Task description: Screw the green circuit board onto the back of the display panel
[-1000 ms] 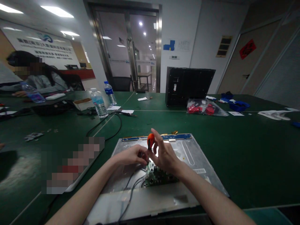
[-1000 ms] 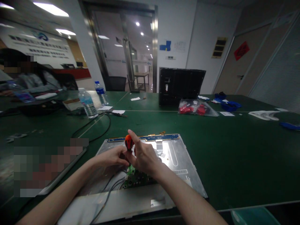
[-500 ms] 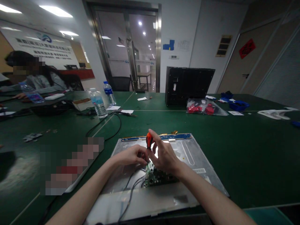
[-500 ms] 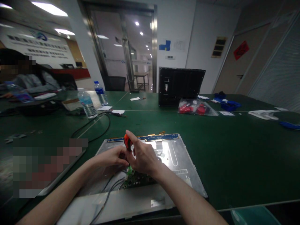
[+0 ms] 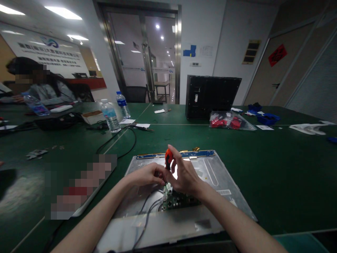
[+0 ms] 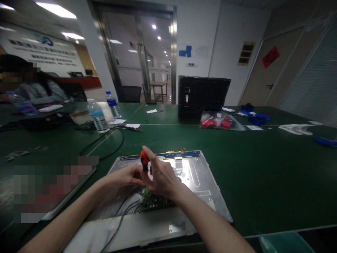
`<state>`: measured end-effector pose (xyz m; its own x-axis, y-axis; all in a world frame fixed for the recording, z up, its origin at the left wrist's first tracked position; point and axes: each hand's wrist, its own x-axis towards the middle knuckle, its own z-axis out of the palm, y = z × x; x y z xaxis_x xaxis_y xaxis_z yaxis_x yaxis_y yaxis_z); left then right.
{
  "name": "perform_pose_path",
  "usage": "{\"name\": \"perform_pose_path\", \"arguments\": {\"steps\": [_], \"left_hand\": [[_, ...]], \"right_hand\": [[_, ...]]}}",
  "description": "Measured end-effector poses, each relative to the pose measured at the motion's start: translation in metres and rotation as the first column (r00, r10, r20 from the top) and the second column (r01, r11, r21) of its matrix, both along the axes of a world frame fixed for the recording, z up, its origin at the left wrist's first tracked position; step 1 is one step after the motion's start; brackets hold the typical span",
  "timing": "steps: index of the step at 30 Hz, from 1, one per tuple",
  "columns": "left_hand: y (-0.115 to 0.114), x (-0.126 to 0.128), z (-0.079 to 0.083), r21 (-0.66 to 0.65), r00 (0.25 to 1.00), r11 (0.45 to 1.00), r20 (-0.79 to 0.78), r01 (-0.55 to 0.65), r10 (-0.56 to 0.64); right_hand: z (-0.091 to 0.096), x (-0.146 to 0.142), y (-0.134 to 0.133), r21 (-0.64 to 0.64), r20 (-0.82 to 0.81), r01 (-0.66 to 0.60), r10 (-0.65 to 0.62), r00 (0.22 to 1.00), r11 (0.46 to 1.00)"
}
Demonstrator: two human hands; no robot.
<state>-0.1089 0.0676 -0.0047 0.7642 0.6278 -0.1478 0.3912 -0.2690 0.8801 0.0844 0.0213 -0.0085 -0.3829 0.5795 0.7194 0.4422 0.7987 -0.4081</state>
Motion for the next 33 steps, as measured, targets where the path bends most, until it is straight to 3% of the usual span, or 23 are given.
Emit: {"name": "perform_pose_path", "arguments": {"steps": [10, 17, 25, 33], "left_hand": [[0.002, -0.0016, -0.0013, 0.038, 0.999, 0.999, -0.039, 0.002, 0.0], [-0.0013, -0.0006, -0.002, -0.04, 0.999, 0.999, 0.024, -0.025, 0.026], [-0.0024, -0.0007, 0.0007, -0.028, 0.999, 0.999, -0.026, -0.026, 0.026], [-0.0027, 0.0011, 0.0006, -0.029, 0.999, 0.999, 0.015, -0.028, 0.028]], "right_hand": [[-0.0011, -0.0008, 0.0005, 0.017, 0.011, 0.05, -0.05, 0.999, 0.999], [-0.0006, -0.0009, 0.0, 0.032, 0.029, 0.044, -0.045, 0.999, 0.999], [0.0042, 0.0004, -0.0032, 0.009, 0.059, 0.02, -0.02, 0.998, 1.0], [-0.0025, -0.0013, 0.0003, 0.016, 0.033, 0.043, -0.044, 0.998, 0.999]]}}
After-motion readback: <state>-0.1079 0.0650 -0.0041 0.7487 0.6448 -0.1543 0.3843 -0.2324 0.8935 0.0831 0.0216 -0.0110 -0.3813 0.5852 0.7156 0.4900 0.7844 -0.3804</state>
